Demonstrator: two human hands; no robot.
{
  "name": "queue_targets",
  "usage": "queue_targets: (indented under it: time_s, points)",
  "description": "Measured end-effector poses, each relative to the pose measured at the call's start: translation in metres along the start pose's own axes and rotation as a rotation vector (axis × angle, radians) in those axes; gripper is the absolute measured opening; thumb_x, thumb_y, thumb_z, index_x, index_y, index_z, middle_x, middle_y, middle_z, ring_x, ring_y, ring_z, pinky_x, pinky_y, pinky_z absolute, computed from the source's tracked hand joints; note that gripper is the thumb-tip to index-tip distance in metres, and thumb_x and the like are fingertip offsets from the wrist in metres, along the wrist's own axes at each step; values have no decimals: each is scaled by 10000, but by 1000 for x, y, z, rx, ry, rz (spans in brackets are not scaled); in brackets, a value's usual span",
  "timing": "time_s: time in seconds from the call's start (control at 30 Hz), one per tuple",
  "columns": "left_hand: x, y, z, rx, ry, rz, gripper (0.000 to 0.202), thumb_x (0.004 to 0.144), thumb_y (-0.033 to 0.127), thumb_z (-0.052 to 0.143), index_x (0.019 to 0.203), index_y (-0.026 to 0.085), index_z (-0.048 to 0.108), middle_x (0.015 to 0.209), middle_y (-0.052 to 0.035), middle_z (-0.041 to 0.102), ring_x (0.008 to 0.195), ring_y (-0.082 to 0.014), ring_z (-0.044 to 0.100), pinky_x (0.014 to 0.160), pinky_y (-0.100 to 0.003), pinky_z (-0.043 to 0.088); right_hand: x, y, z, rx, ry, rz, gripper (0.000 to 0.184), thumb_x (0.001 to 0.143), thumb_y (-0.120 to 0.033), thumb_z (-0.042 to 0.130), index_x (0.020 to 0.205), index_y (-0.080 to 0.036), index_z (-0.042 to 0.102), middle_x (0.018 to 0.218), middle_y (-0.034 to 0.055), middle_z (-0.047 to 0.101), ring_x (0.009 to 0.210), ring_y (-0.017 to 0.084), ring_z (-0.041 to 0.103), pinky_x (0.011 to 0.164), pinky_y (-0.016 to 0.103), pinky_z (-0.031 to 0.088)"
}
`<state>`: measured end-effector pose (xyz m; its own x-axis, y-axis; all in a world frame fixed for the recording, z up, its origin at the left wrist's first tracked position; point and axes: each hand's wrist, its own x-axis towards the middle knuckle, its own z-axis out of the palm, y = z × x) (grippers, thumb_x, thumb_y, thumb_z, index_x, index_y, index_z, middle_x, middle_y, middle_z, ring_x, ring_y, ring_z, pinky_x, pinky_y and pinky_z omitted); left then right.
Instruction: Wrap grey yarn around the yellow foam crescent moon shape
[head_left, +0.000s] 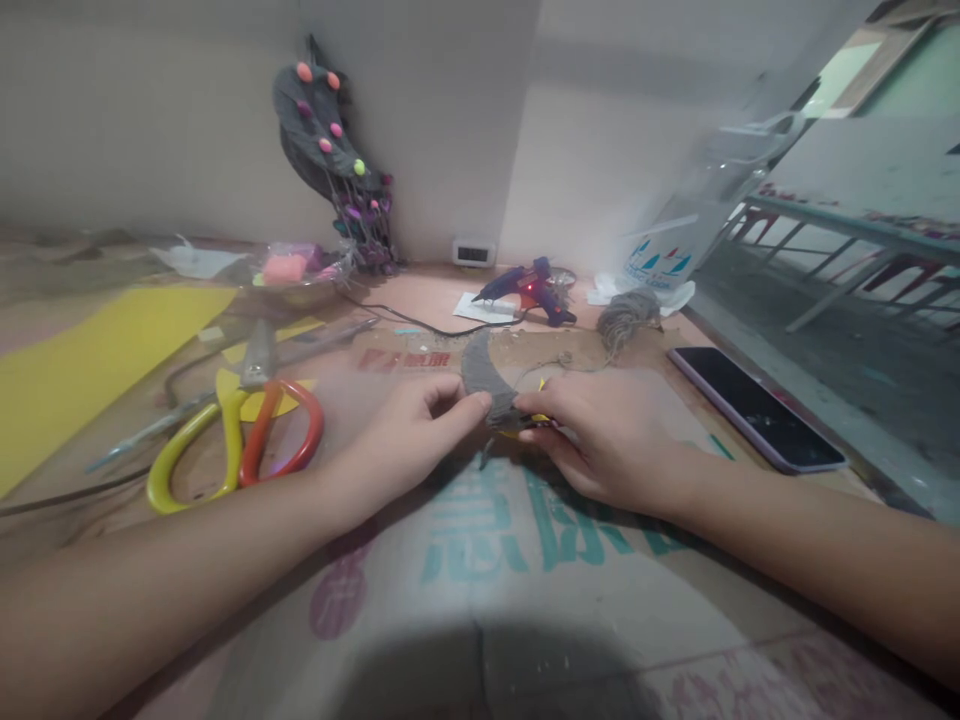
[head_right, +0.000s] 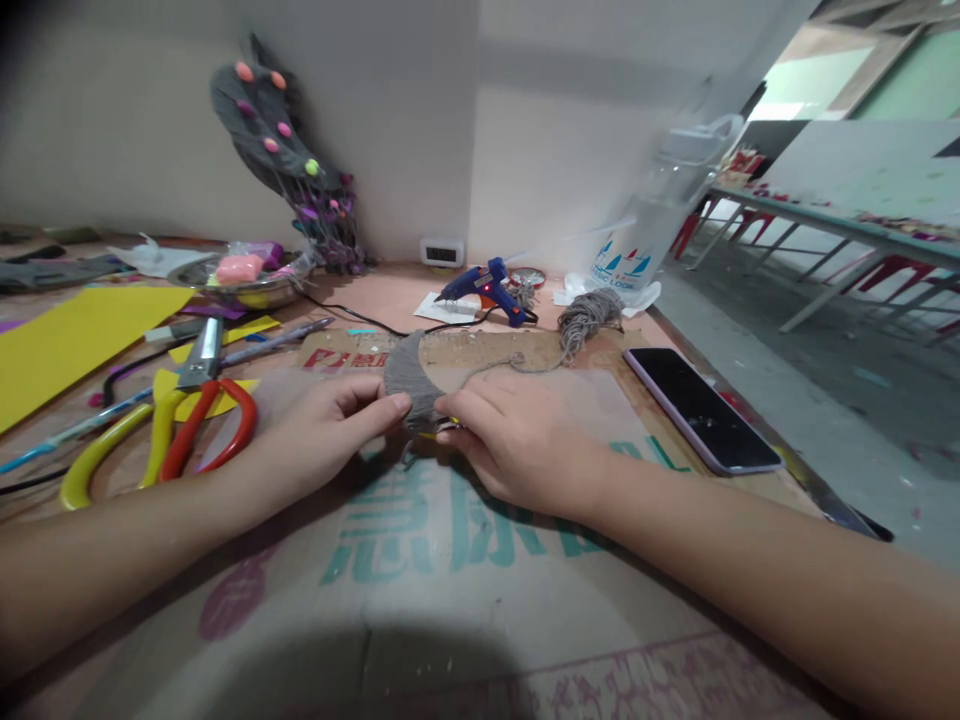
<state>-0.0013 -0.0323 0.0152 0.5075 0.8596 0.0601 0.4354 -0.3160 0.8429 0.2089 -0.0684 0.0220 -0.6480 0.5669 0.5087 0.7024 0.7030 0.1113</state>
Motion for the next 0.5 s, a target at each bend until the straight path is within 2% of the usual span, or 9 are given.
queue_targets:
  time_s: [0.13,0.3,0.5]
  points:
    - [-1,-1,1,31,10,34,347,899,417,447,652,181,515,637,24,514,638,-143,490,575,-265,338,2,-2,-1,-24,-12,14,149,896,-208,494,944,-133,613,726,45,613,652,161,520,552,270,285]
    - [-1,-2,2,62,32,41,359,891,435,441,642,187,513,612,23,520,620,-149,490,560,-266,330,3,-6,-2,-58,-3,-58,177,916,-218,479,913,-121,628,667,30,584,606,155,476,545,279,266]
    - [-1,0,2,65,43,34,342,885,419,448,639,186,498,615,30,500,618,-144,481,560,-264,333,3,-8,-1,-112,11,-58,177,919,-215,476,916,-125,629,680,33,594,611,156,468,544,287,241]
